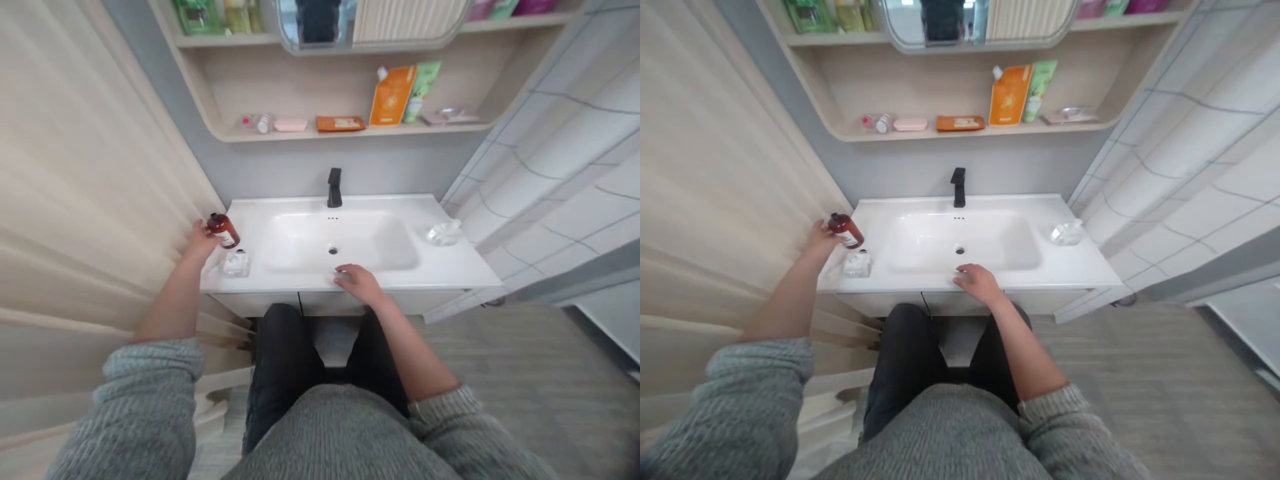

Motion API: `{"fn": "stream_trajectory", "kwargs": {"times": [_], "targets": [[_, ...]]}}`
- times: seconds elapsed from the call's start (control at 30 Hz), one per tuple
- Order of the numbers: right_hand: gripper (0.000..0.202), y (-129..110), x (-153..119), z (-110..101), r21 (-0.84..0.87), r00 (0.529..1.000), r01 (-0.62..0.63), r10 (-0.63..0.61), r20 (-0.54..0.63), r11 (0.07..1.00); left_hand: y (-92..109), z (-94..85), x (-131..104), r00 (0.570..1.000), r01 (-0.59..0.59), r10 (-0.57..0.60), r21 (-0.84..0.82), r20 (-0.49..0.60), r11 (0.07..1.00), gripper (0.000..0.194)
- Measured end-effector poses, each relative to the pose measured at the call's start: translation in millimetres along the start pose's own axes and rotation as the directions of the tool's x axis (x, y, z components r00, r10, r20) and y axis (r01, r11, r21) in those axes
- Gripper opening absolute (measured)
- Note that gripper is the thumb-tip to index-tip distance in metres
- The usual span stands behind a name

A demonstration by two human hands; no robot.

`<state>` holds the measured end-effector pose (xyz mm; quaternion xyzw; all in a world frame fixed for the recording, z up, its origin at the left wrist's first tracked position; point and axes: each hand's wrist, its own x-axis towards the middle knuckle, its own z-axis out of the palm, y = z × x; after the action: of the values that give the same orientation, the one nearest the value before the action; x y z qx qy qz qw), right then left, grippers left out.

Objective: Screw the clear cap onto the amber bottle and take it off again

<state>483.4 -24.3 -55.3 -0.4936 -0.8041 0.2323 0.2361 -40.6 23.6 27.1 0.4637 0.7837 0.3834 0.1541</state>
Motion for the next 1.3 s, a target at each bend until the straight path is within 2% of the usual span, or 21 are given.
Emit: {"fn": "stream_trajectory", "kwargs": {"times": [0.07, 0.1, 0.17, 0.23, 0.33, 0.47, 0.57, 0.63, 0.7, 0.73, 0.83, 0.9, 1.0, 1.17, 1.3], "targets": [[0.035, 1.7, 1.2, 0.8, 0.001, 1.000, 0.001, -0.001, 0.001, 1.000, -17.9, -11.3, -16.2, 0.996, 0.024, -0.023, 0.013, -0.081, 1.000, 0.073], [0.035, 2.5, 1.8, 1.4, 0.000, 1.000, 0.003, -0.003, -0.001, 1.000, -28.2, -17.5, -26.4, 0.996, 0.034, -0.026, 0.095, -0.084, 0.995, 0.063], [0.034, 3.6, 2.5, 2.8, -0.012, 1.000, 0.012, -0.012, -0.008, 1.000, -47.7, -27.6, -47.5, 1.000, 0.004, -0.005, 0.273, 0.002, 0.962, 0.049], [0.034, 3.5, 2.6, 4.3, -0.026, 1.000, 0.020, -0.020, -0.020, 0.999, -61.8, -31.8, -65.1, 0.995, -0.051, 0.013, 0.398, 0.097, 0.916, 0.046], [0.033, 2.7, 1.9, 6.0, -0.029, 0.999, 0.027, -0.028, -0.032, 0.999, -70.3, -28.7, -79.5, 0.987, -0.098, 0.023, 0.476, 0.161, 0.874, 0.052], [0.033, 5.2, 0.3, 7.4, -0.001, 0.999, 0.037, -0.037, -0.038, 0.999, -68.4, -30.5, -87.2, 0.986, -0.102, 0.020, 0.507, 0.163, 0.856, 0.050], [0.031, 8.0, 0.0, 6.8, 0.020, 0.998, 0.047, -0.046, -0.037, 0.999, -62.1, -47.8, -94.9, 0.994, -0.056, 0.002, 0.494, 0.109, 0.868, 0.051], [0.029, 8.7, 0.3, 5.6, 0.033, 0.998, 0.049, -0.048, -0.034, 0.998, -53.6, -63.5, -100.8, 1.000, -0.001, -0.006, 0.419, 0.016, 0.908, 0.054], [0.028, 8.3, 0.6, 4.6, 0.039, 0.998, 0.052, -0.050, -0.032, 0.998, -40.3, -77.9, -105.6, 0.998, -0.002, 0.020, 0.326, -0.052, 0.945, 0.057], [0.028, 8.1, 0.6, 4.4, 0.038, 0.998, 0.053, -0.052, -0.035, 0.998, -32.1, -83.7, -107.1, 0.997, -0.031, 0.049, 0.301, -0.052, 0.953, 0.055], [0.028, 7.9, 0.2, 5.5, 0.025, 0.997, 0.060, -0.059, -0.046, 0.998, -5.5, -93.6, -107.7, 0.987, -0.159, 0.152, 0.319, 0.045, 0.934, 0.043], [0.029, 8.0, -0.3, 6.3, 0.024, 0.996, 0.069, -0.068, -0.049, 0.997, 9.9, -94.6, -106.0, 0.979, -0.206, 0.191, 0.357, 0.075, 0.911, 0.041], [0.028, 7.0, -1.6, 5.4, 0.039, 0.995, 0.084, -0.082, -0.049, 0.996, 26.3, -91.4, -103.0, 0.973, -0.230, 0.222, 0.394, 0.066, 0.890, 0.045], [0.027, 2.9, -3.7, 1.3, 0.053, 0.995, 0.086, -0.084, -0.049, 0.995, 41.9, -83.2, -94.3, 0.968, -0.251, 0.230, 0.463, 0.101, 0.850, 0.043], [0.028, 2.1, -4.4, 0.7, 0.051, 0.995, 0.091, -0.088, -0.054, 0.995, 50.3, -71.7, -82.8, 0.960, -0.274, 0.198, 0.521, 0.199, 0.808, 0.042]]}}
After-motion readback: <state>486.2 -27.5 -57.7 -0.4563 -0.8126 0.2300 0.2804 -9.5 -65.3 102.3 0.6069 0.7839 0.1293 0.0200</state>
